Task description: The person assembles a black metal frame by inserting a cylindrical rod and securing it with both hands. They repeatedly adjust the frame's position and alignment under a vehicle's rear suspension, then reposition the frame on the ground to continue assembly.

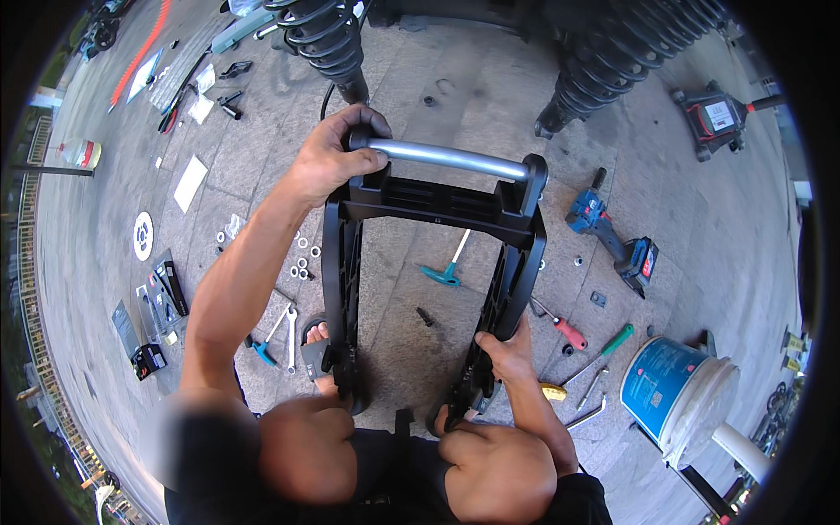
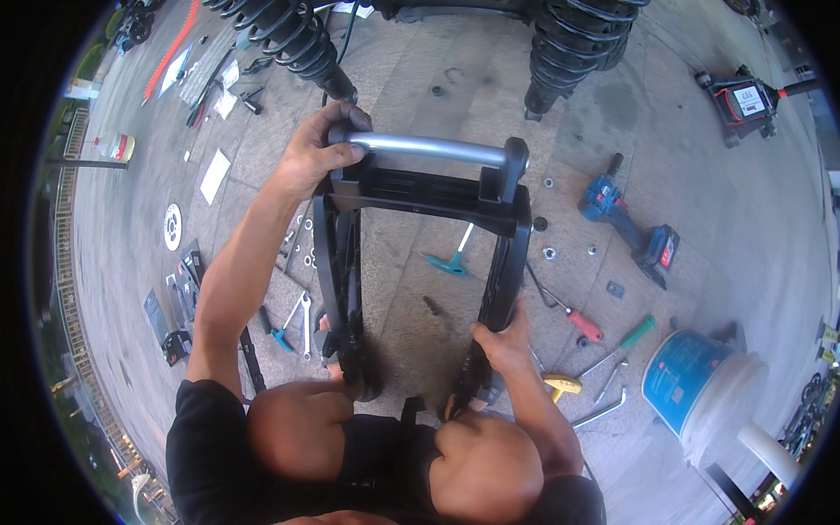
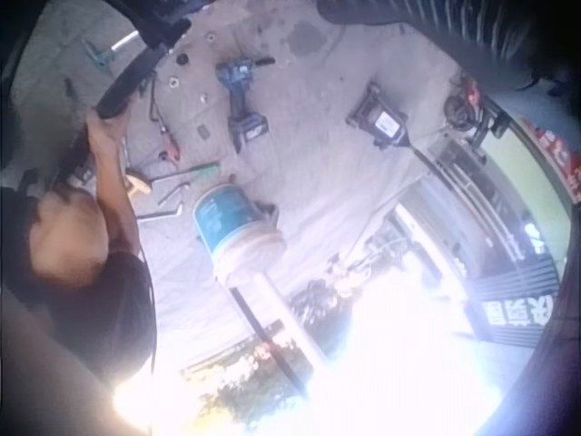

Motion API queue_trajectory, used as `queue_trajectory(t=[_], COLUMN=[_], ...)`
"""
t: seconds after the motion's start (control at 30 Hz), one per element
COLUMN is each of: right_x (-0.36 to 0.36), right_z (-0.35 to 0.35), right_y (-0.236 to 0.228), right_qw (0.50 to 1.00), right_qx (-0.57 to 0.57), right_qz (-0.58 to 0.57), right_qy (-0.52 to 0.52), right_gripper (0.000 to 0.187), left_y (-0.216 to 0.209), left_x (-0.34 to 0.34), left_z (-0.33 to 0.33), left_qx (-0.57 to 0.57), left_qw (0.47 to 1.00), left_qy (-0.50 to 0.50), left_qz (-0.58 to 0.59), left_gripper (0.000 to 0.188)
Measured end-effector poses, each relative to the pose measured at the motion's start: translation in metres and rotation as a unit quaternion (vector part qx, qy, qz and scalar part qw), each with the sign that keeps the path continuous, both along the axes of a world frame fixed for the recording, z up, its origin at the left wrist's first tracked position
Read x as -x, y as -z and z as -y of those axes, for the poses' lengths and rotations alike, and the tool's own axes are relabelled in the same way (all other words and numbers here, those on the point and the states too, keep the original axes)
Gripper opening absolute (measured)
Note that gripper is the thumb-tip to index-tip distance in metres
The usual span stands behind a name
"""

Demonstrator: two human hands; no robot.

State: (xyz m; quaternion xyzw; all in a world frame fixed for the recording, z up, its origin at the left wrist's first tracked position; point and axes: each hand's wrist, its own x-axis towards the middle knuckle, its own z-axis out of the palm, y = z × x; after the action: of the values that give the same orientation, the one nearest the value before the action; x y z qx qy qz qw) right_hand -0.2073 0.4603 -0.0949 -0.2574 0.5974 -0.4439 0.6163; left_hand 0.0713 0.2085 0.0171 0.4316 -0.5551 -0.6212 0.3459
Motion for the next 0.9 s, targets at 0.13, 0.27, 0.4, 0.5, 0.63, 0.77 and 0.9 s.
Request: queue_trajectory(t=[0.13, 0.27, 0.4, 0.5, 0.63, 0.77, 0.9], right_x=[0.001, 0.003, 0.003, 0.003, 0.003, 0.007, 0.012], right_z=[0.002, 0.01, 0.021, 0.028, 0.034, 0.04, 0.048], right_y=[0.004, 0.003, -0.002, -0.004, 0.0, 0.007, 0.013], right_qw=[1.0, 1.0, 1.0, 0.999, 0.999, 0.998, 0.997], right_qx=[0.02, 0.015, 0.008, -0.008, -0.025, -0.054, -0.053], right_qz=[-0.001, 0.008, 0.013, 0.033, 0.038, 0.036, 0.049], right_qy=[-0.008, -0.02, -0.019, -0.02, -0.011, -0.005, -0.004], right_gripper=[0.077, 0.081, 0.079, 0.074, 0.066, 0.063, 0.063], left_y=[-0.001, 0.009, 0.031, 0.043, 0.045, 0.04, 0.042], left_x=[-0.001, -0.012, -0.039, -0.059, -0.072, -0.073, -0.073], left_z=[0.001, -0.006, -0.017, -0.03, -0.052, -0.074, -0.095], left_qx=[0.005, 0.044, 0.005, -0.045, -0.02, -0.062, -0.096], left_qw=[0.999, 0.997, 0.99, 0.976, 0.987, 0.972, 0.955], left_qy=[0.014, -0.044, -0.128, -0.184, -0.154, -0.209, -0.268], left_qz=[0.038, 0.05, 0.054, 0.11, 0.045, 0.092, 0.085], left_gripper=[0.049, 0.058, 0.067, 0.058, 0.057, 0.055, 0.05])
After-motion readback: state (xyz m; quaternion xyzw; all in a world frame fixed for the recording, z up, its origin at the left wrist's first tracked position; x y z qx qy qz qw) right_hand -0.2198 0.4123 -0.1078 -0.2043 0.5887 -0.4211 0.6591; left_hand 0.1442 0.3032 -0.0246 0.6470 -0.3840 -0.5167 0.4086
